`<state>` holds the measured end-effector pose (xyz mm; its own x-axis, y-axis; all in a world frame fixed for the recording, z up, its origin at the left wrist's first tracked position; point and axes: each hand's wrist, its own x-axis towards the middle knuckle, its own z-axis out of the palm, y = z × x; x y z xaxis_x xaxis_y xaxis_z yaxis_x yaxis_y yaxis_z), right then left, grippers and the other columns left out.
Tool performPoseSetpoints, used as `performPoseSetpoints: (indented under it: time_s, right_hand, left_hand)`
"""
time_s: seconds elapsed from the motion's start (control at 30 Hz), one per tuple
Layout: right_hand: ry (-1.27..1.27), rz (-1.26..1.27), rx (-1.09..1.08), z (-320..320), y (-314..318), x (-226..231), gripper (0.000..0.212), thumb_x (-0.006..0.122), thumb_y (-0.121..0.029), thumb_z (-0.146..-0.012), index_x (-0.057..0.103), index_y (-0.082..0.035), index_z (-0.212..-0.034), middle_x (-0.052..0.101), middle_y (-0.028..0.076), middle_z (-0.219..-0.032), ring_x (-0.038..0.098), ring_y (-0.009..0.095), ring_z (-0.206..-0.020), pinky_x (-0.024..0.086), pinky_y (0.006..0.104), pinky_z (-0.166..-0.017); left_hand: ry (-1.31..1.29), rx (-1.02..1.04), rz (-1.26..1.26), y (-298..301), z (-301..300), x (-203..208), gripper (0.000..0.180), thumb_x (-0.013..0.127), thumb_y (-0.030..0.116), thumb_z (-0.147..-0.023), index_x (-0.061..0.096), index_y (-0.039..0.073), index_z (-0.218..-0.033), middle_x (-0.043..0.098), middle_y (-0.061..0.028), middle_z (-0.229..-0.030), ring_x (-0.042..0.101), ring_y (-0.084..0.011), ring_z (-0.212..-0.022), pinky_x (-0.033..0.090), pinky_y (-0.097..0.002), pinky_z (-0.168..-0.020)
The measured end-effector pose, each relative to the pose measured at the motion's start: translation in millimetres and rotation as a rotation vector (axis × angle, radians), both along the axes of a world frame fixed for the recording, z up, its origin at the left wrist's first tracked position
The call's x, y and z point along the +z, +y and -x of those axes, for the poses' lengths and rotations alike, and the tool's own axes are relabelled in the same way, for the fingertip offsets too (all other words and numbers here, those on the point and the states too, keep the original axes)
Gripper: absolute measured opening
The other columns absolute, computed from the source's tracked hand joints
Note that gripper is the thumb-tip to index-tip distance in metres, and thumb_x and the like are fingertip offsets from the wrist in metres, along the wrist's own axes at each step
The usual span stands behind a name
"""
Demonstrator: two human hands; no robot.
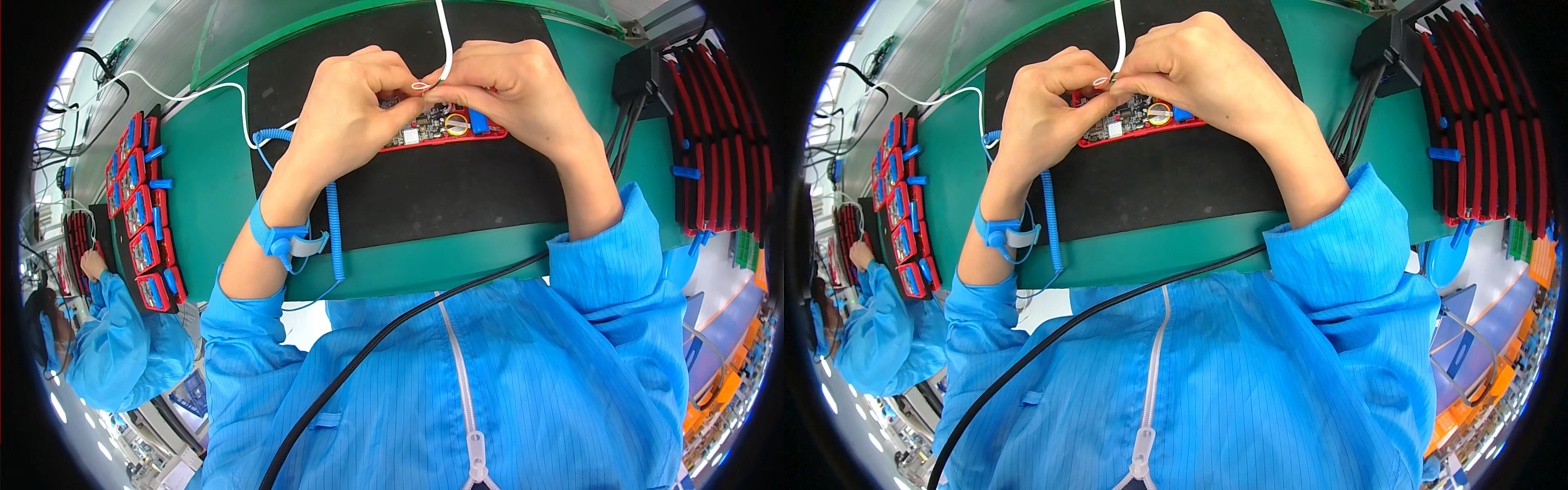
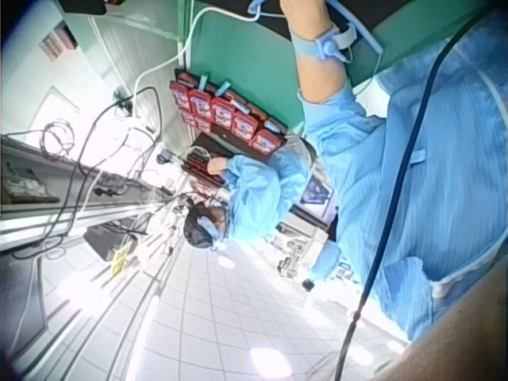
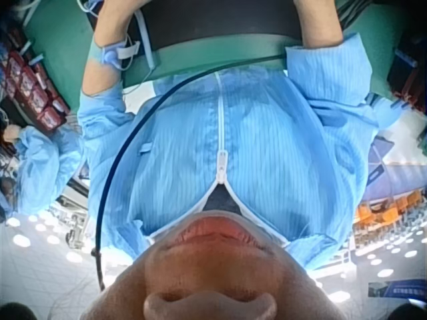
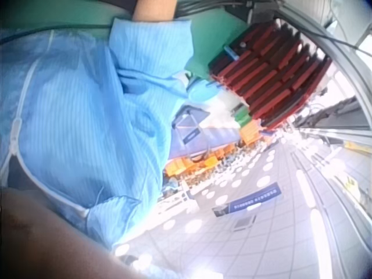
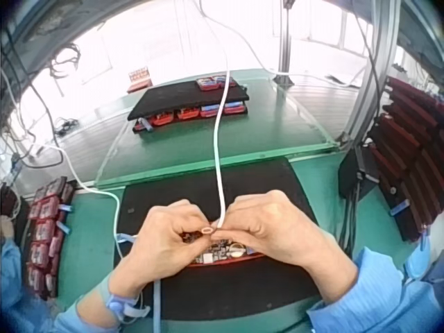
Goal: Assembling and connecting small electronic circuit boards into protective cases on a factory production line.
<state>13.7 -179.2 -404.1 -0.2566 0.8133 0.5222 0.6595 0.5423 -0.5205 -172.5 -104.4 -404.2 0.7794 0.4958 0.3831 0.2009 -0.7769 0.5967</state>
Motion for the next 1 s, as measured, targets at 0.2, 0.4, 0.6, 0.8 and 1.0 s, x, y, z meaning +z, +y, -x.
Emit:
performPoseSetpoints:
  time_s: [0.2,0.4,0.6,0.8,1.0]
  right_hand:
    - [0.038,-0.027,0.013,2.0,-1.1,-1.6,0.012,0.072,-0.012,-0.075,0.068,-0.001,-0.079,0.064,0.012,-0.072,0.063,0.029,-0.066,0.050,0.0360,-0.059]
    - [0.033,-0.003,0.029,2.9,-3.3,3.3,0.014,0.073,-0.013,-0.074,0.068,-0.001,-0.078,0.064,0.013,-0.071,0.063,0.029,-0.065,0.050,0.0362,-0.058]
    - [-0.032,-0.011,-0.020,5.4,-0.3,3.8,0.015,0.076,-0.011,-0.074,0.070,-0.001,-0.082,0.066,0.008,-0.073,0.063,0.023,-0.064,0.048,0.0294,-0.055]
    - [-0.009,-0.090,-0.026,5.4,2.3,1.4,0.011,0.074,-0.008,-0.075,0.070,-0.001,-0.081,0.066,0.009,-0.072,0.062,0.023,-0.063,0.048,0.0294,-0.054]
    - [0.003,-0.059,-0.023,7.5,1.6,4.3,0.010,0.075,-0.008,-0.074,0.069,-0.001,-0.080,0.064,0.008,-0.069,0.060,0.022,-0.061,0.047,0.0301,-0.053]
  left_hand:
    - [0.005,-0.003,0.008,-1.7,0.1,1.9,0.009,0.070,0.004,-0.070,0.070,0.000,-0.078,0.061,-0.0079,-0.067,0.057,-0.0217,-0.065,0.045,-0.0331,-0.056]
    - [-0.018,-0.009,0.017,-1.1,0.3,-0.2,0.010,0.071,0.005,-0.070,0.069,0.000,-0.078,0.061,-0.0081,-0.068,0.057,-0.0218,-0.065,0.045,-0.0334,-0.057]
    - [-0.004,-0.011,0.012,-1.3,-0.6,2.2,0.012,0.072,0.006,-0.070,0.067,-0.002,-0.078,0.058,-0.0064,-0.067,0.051,-0.0186,-0.062,0.041,-0.0305,-0.056]
    - [0.014,0.019,0.057,-2.1,-1.4,1.9,0.012,0.072,0.009,-0.072,0.069,-0.001,-0.077,0.061,-0.0066,-0.066,0.055,-0.0186,-0.063,0.045,-0.0303,-0.056]
    - [0.058,0.063,0.163,-1.5,0.8,0.3,0.013,0.073,0.011,-0.073,0.070,0.000,-0.079,0.061,-0.0066,-0.067,0.055,-0.0164,-0.065,0.045,-0.0293,-0.058]
